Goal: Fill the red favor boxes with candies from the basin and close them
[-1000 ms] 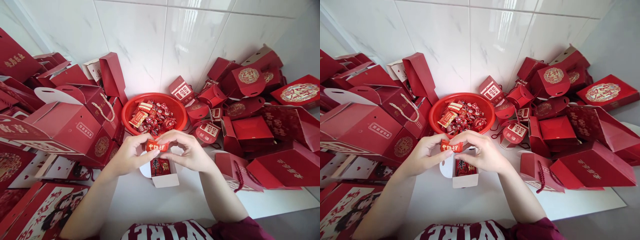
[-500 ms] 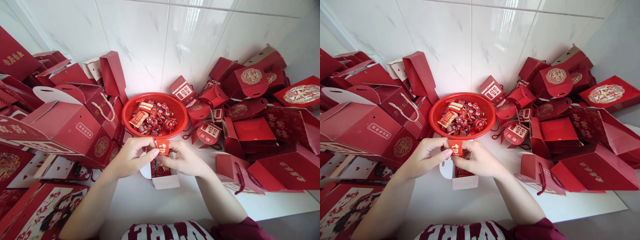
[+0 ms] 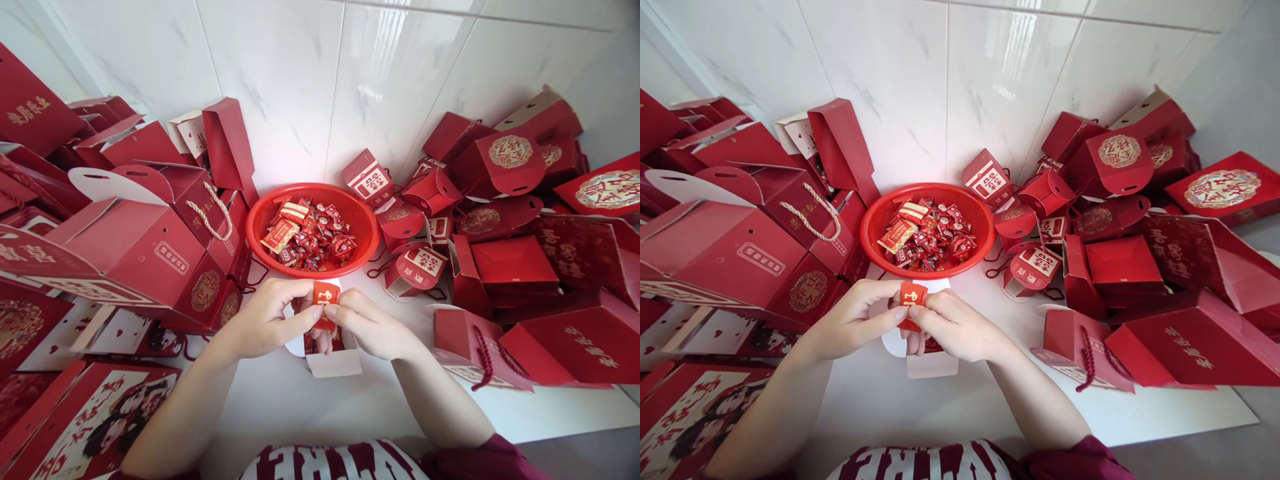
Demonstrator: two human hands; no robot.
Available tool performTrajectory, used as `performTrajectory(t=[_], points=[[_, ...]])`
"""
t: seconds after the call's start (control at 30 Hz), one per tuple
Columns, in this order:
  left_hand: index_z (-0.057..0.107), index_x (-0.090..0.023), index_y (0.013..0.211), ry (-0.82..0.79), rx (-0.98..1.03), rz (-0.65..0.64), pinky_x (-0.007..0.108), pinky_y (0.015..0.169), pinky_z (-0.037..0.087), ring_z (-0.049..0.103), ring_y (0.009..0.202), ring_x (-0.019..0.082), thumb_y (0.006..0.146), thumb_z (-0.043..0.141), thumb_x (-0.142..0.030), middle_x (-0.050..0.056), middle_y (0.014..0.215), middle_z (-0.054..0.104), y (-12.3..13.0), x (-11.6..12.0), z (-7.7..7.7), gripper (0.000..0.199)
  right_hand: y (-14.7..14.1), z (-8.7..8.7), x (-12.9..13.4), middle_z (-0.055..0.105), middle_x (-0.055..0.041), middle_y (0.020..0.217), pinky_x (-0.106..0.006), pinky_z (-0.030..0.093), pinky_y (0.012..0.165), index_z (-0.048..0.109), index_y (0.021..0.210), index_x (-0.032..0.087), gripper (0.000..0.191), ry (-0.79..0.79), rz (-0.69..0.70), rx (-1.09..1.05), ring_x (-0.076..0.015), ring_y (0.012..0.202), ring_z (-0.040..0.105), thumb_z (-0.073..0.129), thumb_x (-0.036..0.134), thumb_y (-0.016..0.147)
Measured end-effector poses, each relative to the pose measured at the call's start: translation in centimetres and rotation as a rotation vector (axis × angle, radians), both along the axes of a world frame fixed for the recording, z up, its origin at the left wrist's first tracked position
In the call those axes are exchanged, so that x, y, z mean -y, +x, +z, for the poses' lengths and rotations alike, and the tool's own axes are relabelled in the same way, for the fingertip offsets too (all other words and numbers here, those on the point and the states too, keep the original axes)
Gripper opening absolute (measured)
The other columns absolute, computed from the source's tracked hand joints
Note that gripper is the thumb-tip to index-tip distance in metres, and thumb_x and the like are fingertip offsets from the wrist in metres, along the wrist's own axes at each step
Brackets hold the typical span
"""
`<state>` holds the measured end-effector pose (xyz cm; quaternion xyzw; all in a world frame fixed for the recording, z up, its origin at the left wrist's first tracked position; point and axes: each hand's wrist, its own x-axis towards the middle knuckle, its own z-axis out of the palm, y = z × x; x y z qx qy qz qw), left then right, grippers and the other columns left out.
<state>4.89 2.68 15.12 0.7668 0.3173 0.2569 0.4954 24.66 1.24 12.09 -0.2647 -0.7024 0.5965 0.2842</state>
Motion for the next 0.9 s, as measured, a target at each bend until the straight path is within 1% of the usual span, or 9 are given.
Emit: performTrajectory(t=[0.17, 0.3, 0.37, 0.47, 0.6, 0.67, 0.77, 0.83, 0.9], points=[[0.055, -0.017, 0.067, -0.024, 0.003, 0.024, 0.027, 0.06, 0.047, 0.059, 0.061, 0.015, 0.087, 0.058, -0.029, 0.0, 0.06, 0.061, 0.2, 0.0, -0.5, 0.024, -0.1, 0.1, 0.2, 0.068, -0.0047, 0.064, -0.025, 0.052, 0.063, 0.064, 0.067, 0.015, 0.053, 0.038, -0.011, 0.073, -0.0126, 0.059, 0.063, 0.033, 0.039, 0.103], [0.058, -0.016, 0.071, -0.09, 0.03, -0.001, 0.028, 0.061, 0.048, 0.062, 0.062, 0.016, 0.088, 0.055, -0.025, 0.002, 0.064, 0.065, 0.5, 0.2, -0.6, 0.019, 0.0, 0.3, 0.3, 0.067, -0.0037, 0.06, -0.023, 0.05, 0.057, 0.063, 0.065, 0.015, 0.051, 0.046, -0.024, 0.122, -0.0118, 0.054, 0.062, 0.034, 0.036, 0.101], [0.061, -0.015, 0.076, -0.143, 0.056, -0.043, 0.029, 0.065, 0.05, 0.064, 0.065, 0.017, 0.089, 0.052, -0.022, 0.005, 0.069, 0.07, 0.7, 0.3, -0.6, 0.017, 0.0, 0.4, 0.3, 0.067, -0.0033, 0.059, -0.022, 0.049, 0.056, 0.062, 0.063, 0.016, 0.049, 0.052, -0.022, 0.126, -0.0114, 0.052, 0.061, 0.035, 0.033, 0.1], [0.064, -0.014, 0.081, -0.241, 0.125, -0.112, 0.031, 0.072, 0.053, 0.069, 0.073, 0.019, 0.09, 0.046, -0.016, 0.007, 0.075, 0.073, 0.9, 0.4, -0.5, 0.02, -0.1, 0.5, 0.3, 0.067, -0.0032, 0.06, -0.022, 0.049, 0.056, 0.06, 0.064, 0.016, 0.045, 0.048, -0.022, 0.117, -0.0116, 0.053, 0.06, 0.035, 0.031, 0.098], [0.064, -0.014, 0.08, -0.292, 0.167, -0.128, 0.032, 0.073, 0.054, 0.071, 0.075, 0.021, 0.087, 0.046, -0.012, 0.006, 0.072, 0.073, 0.9, 0.2, -0.6, 0.02, -0.1, 0.3, 0.3, 0.068, -0.0033, 0.061, -0.024, 0.049, 0.059, 0.06, 0.067, 0.017, 0.041, 0.038, -0.025, 0.114, -0.0125, 0.055, 0.061, 0.034, 0.028, 0.096], [0.062, -0.015, 0.077, -0.266, 0.142, -0.106, 0.031, 0.07, 0.053, 0.069, 0.072, 0.02, 0.086, 0.047, -0.013, 0.004, 0.068, 0.07, 0.7, 0.1, -0.8, 0.018, -0.1, 0.2, 0.3, 0.067, -0.0035, 0.061, -0.024, 0.05, 0.06, 0.06, 0.066, 0.016, 0.041, 0.04, -0.02, 0.112, -0.0128, 0.056, 0.06, 0.034, 0.027, 0.096], [0.059, -0.015, 0.07, -0.138, 0.065, -0.015, 0.028, 0.062, 0.047, 0.062, 0.062, 0.016, 0.086, 0.05, -0.018, 0.002, 0.063, 0.063, 0.5, -0.1, -0.8, 0.018, -0.2, 0.0, 0.3, 0.066, -0.0034, 0.059, -0.025, 0.05, 0.062, 0.059, 0.066, 0.016, 0.042, 0.013, -0.021, 0.091, -0.0128, 0.056, 0.06, 0.034, 0.029, 0.097], [0.059, -0.014, 0.072, -0.03, 0.012, 0.057, 0.026, 0.059, 0.044, 0.056, 0.06, 0.014, 0.086, 0.053, -0.023, 0.001, 0.064, 0.06, 0.5, 0.0, -0.6, 0.018, -0.3, -0.3, 0.4, 0.064, -0.0022, 0.059, -0.024, 0.05, 0.061, 0.057, 0.07, 0.016, 0.042, -0.027, -0.056, 0.037, -0.0125, 0.055, 0.06, 0.033, 0.032, 0.1], [0.061, -0.014, 0.078, 0.069, -0.048, 0.119, 0.026, 0.061, 0.043, 0.053, 0.063, 0.013, 0.087, 0.055, -0.027, 0.001, 0.069, 0.06, 0.4, 0.2, -0.4, 0.016, -0.5, -0.6, 0.4, 0.063, -0.0008, 0.059, -0.024, 0.049, 0.058, 0.054, 0.074, 0.017, 0.042, -0.045, -0.111, -0.02, -0.0119, 0.054, 0.06, 0.032, 0.037, 0.102]])
